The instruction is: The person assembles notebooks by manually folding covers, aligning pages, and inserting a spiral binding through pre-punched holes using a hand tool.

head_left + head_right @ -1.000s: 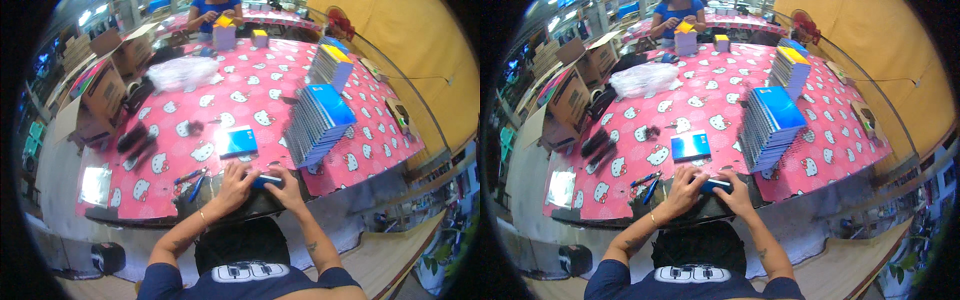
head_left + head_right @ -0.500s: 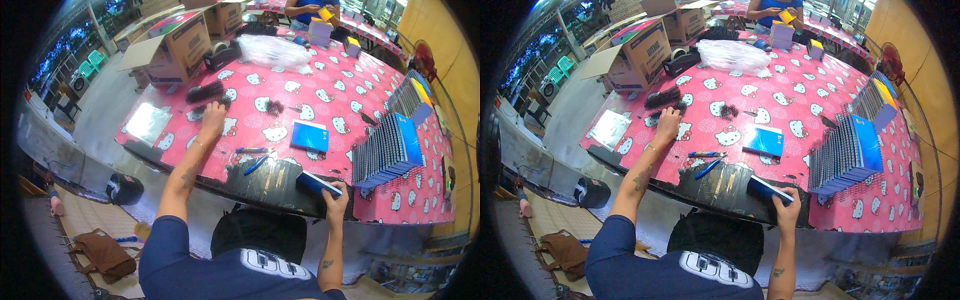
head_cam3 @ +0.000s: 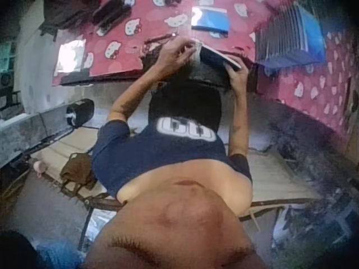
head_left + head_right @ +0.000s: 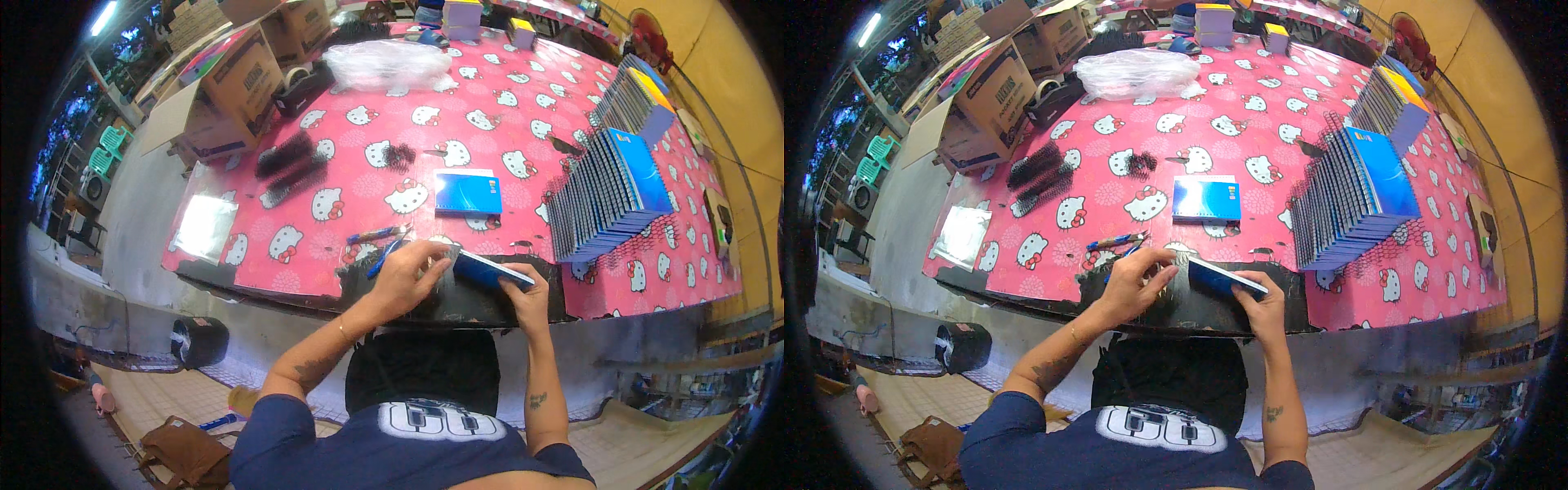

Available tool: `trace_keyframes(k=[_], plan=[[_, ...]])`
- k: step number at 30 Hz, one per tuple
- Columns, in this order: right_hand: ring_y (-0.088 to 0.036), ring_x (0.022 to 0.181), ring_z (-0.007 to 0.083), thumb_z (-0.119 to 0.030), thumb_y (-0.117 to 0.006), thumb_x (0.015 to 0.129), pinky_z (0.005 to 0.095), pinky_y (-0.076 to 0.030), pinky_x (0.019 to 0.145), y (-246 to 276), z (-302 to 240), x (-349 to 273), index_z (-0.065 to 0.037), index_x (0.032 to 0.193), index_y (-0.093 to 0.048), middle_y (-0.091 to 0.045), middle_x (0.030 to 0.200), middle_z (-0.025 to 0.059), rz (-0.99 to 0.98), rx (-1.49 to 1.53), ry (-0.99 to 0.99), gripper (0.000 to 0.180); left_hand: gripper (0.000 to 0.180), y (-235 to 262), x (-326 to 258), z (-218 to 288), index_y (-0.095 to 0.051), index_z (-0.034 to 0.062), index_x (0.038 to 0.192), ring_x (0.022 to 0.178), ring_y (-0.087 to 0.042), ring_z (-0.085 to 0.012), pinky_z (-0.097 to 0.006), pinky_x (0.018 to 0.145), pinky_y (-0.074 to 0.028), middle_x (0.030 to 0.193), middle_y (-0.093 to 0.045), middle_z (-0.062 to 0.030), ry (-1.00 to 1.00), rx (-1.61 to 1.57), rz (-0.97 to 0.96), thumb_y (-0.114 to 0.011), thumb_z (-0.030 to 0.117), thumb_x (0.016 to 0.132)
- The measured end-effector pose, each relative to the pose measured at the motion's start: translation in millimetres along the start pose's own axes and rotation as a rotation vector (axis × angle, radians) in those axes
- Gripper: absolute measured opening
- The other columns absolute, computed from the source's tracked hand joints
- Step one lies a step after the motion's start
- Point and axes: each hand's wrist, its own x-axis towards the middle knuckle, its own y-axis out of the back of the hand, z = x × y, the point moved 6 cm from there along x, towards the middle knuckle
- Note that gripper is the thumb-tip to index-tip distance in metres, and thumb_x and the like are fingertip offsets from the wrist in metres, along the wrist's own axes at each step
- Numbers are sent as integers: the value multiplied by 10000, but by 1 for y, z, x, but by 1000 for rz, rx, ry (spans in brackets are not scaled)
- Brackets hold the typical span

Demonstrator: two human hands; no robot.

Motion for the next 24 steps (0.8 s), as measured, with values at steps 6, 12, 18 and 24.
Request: trace_keyframes(k=[6, 12, 18, 24], plan=[[-593, 863, 60, -1, -722, 900, 218, -469, 782, -2, 1, 0, -22, 1078, -708, -689, 954, -9, 6, 27, 6, 180, 159, -3, 4, -3, -718, 26, 1010, 689, -619, -196, -313, 595, -472, 861, -685, -102, -55, 39, 96, -752, 99, 873], [-604, 889, 68, 10, -716, 899, 227, -479, 820, -1, 6, 1, -21, 1072, -708, -703, 978, 1, 3, 40, -14, 176, 195, -8, 3, -11, -706, 37, 1058, 720, -635, -234, -321, 639, -493, 887, -664, -108, -141, 104, 89, -748, 73, 871], [-617, 929, 91, 15, -719, 891, 244, -482, 869, -1, 3, -7, -19, 1070, -707, -716, 996, 20, -62, 10, -24, 182, 229, -5, 19, 6, -653, 50, 1113, 839, -640, -325, -406, 798, -510, 953, -642, -122, -288, 159, -200, -721, 84, 896], [-612, 935, 83, 2, -724, 894, 242, -484, 854, 1, 2, -6, -21, 1072, -708, -714, 994, 19, -59, 12, -4, 180, 215, -19, 24, 0, -638, 81, 1130, 894, -644, -338, -444, 783, -502, 1038, -646, -161, -221, 191, -388, -590, 245, 1001]])
